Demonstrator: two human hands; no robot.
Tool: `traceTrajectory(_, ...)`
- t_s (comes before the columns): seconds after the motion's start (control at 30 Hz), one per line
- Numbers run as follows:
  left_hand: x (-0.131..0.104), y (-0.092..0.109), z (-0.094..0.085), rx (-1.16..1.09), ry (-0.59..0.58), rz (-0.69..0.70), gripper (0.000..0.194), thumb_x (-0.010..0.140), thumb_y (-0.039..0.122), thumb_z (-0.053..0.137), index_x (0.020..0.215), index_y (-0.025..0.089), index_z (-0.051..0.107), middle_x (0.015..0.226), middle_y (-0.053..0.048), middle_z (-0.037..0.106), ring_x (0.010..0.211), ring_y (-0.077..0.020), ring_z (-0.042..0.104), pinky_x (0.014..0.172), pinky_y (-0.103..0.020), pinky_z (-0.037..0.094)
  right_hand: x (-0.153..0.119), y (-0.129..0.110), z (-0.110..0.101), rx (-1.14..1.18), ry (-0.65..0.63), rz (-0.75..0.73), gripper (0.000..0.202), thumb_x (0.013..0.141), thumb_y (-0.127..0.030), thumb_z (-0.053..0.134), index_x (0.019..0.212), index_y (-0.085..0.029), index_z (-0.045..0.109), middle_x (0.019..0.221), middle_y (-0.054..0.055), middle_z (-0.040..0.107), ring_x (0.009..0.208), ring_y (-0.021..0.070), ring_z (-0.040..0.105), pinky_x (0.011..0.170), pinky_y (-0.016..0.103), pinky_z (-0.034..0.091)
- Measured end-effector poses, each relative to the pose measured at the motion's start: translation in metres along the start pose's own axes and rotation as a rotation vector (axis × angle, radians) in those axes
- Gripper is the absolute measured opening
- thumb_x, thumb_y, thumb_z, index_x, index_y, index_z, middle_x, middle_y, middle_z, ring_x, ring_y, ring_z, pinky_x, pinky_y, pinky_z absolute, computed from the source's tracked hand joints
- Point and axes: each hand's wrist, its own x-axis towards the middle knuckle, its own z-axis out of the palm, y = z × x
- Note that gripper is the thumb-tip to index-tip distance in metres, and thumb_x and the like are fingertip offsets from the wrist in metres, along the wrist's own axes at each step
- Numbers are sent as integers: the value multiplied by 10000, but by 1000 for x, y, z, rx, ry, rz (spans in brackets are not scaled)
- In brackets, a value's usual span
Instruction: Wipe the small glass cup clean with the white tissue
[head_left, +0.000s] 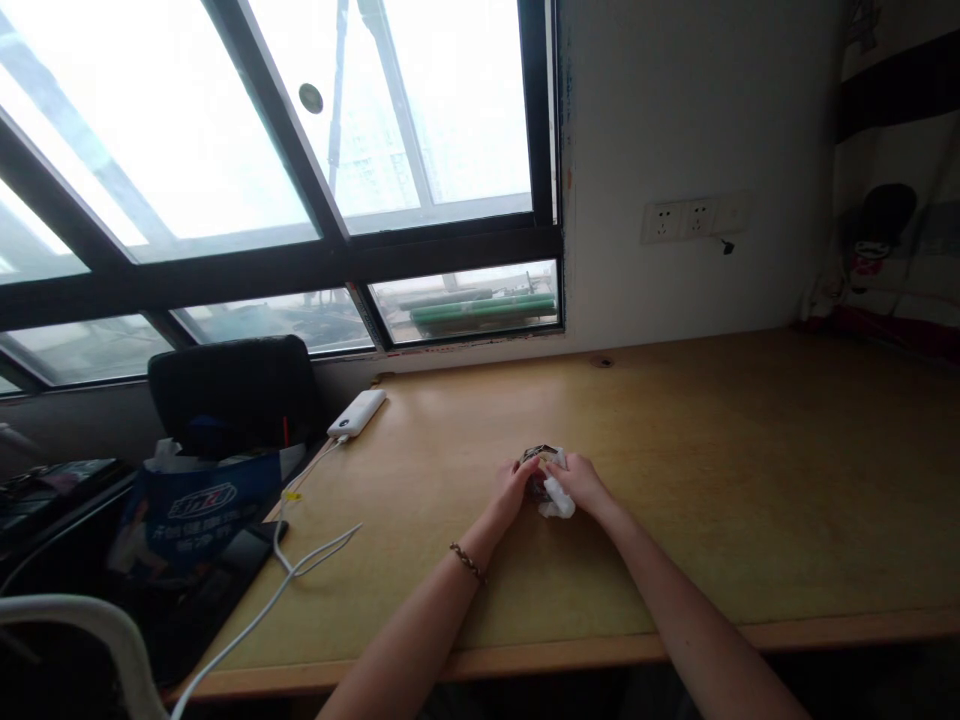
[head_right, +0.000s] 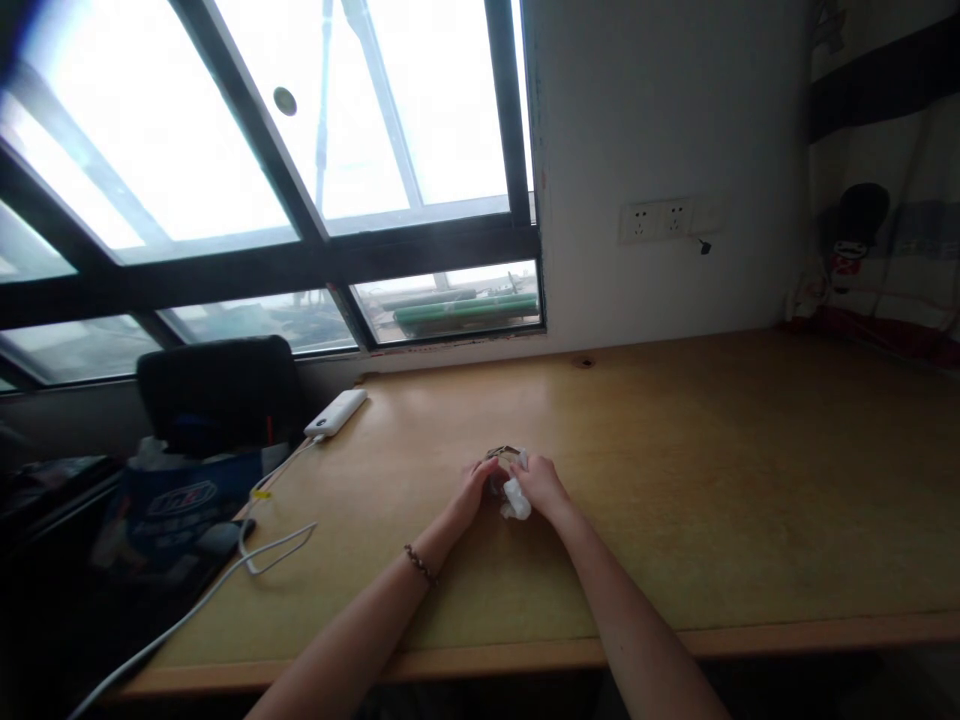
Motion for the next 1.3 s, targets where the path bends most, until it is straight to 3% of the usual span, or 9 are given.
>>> traceTrajectory(0.13,3,-5,-4,-62,-117,-62,428,662,484,472,484,109,574,412,-27,523,403,-110,450,443,-226,337,-8,-8,-9,-67,82,-182,307,782,-376,427,731,-139,616,660,60,635,578,123,529,524,196,337)
traceTrajectory(0.3,10,-18,-11,-186,-217,-147,536,691,574,387,423,131,523,376,-29,485,365,-92,411,401,-218,305,-12,-16,-12,-63,54,-297,433,806,-452,354,673,-135,618,563,34,603,494,106,487,471,196,292)
traceTrajectory(0.5,11,-21,-7,-245,-154,-127,637,659,701,319,640,111,559,500,-20,524,391,-81,431,390,-205,311,0,-4,-4,-91,176,-71,389,791,-384,399,658,-115,647,605,85,640,547,136,542,497,206,317)
traceTrajectory(0.63,6,-15,2,-87,-206,48,483,647,525,558,903,116,540,707,-36,583,537,-103,515,474,-205,383,4,5,-3,-52,266,82,385,795,-351,393,643,-102,645,621,122,645,558,154,561,488,214,330)
traceTrajectory(0.73,3,-9,6,4,-155,117,466,614,390,648,976,125,522,827,-53,593,690,-136,544,556,-208,414,2,6,0,64,217,131,314,763,-328,449,643,-106,635,611,108,644,529,144,557,459,206,335)
traceTrajectory(0.87,2,-3,2,-37,-100,63,372,634,366,621,889,105,549,708,-31,583,621,-125,535,546,-215,420,0,3,4,116,91,176,230,701,-308,522,594,-129,619,487,50,603,415,119,505,393,196,305)
traceTrajectory(0.97,2,-4,-3,-93,-119,16,333,652,375,577,844,103,561,645,-21,574,535,-109,519,471,-200,402,0,-1,-1,45,121,126,171,663,-267,556,575,-132,611,546,59,622,483,120,522,425,192,303)
traceTrajectory(1.17,4,-15,-10,-130,-136,-74,431,699,474,394,662,91,588,461,-7,501,299,-57,367,298,-183,249,-9,-13,-20,-6,274,-230,281,710,-391,505,612,-146,600,524,10,576,491,93,462,475,189,301)
traceTrajectory(1.3,5,-16,-8,-184,-109,-97,471,704,497,346,613,100,583,433,5,452,295,-53,347,290,-180,228,-9,-12,-17,139,197,-174,348,682,-455,516,611,-126,604,493,-12,534,472,87,441,460,187,300)
